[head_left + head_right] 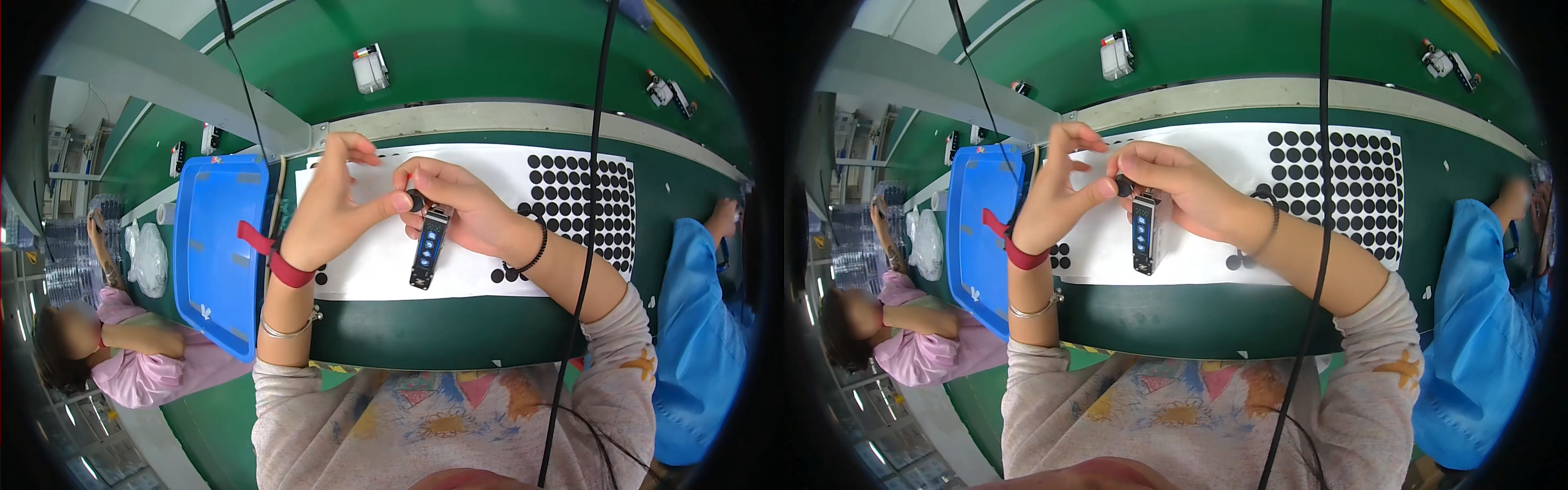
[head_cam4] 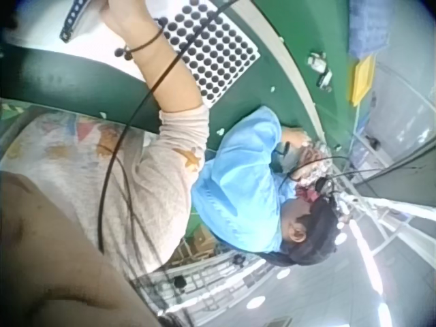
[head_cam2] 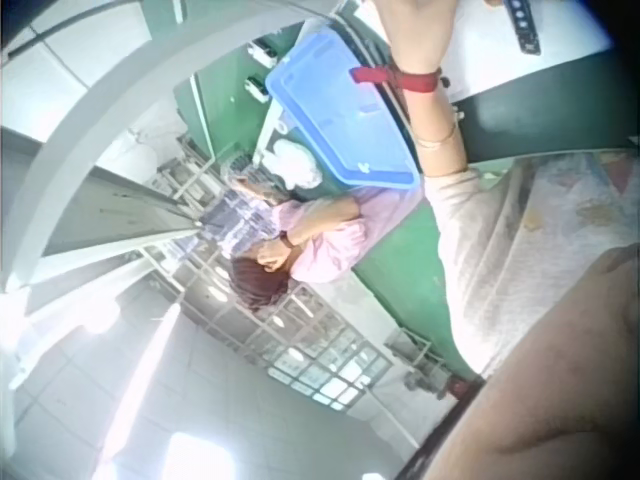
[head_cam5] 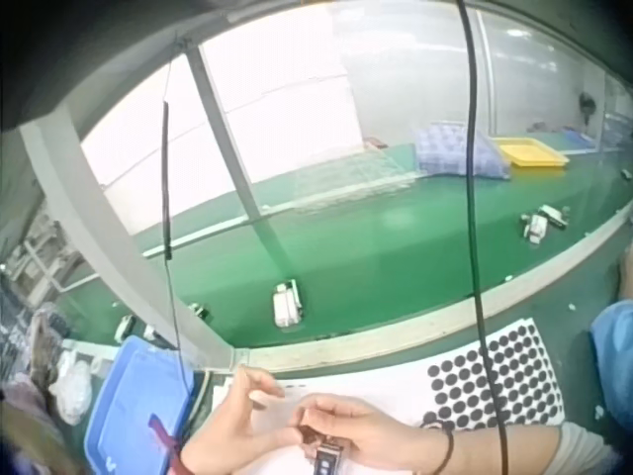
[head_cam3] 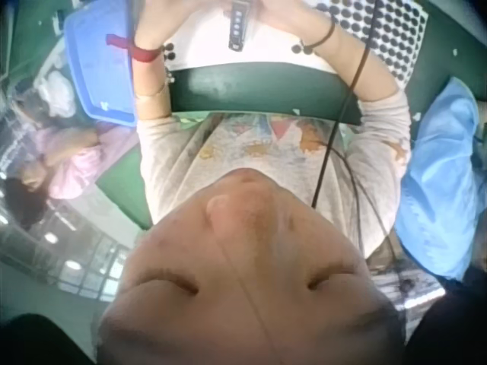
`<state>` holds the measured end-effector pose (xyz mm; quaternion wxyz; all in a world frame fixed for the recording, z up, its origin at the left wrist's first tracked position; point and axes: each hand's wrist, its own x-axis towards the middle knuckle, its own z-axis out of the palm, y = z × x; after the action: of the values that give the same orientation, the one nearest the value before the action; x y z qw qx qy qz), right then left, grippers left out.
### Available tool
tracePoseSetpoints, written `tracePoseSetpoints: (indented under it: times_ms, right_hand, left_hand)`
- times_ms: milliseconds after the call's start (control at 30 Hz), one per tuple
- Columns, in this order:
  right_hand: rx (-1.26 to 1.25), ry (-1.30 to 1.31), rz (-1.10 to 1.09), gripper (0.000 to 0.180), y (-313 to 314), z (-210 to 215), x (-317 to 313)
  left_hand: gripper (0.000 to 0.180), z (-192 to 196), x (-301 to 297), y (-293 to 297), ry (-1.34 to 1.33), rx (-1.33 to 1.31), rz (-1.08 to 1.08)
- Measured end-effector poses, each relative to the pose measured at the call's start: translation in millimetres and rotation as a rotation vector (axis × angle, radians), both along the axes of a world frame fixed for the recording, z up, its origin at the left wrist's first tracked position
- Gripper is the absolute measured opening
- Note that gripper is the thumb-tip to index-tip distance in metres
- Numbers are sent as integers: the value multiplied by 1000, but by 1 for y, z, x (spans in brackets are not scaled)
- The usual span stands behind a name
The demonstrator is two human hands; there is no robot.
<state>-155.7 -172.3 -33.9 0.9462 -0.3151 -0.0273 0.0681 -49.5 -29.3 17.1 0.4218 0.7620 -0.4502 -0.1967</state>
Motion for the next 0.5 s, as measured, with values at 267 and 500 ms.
tracePoseSetpoints:
  times_ms: [267,500]
  right_hand:
    - [-227,-129,-246,33,1,6,0]
    - [-823,-241,-620,29,1,-2,0]
  left_hand:
    - [76,-38,-40,-4,742,-209,-112]
    - [62,-31,-51,3,402,-154,65]
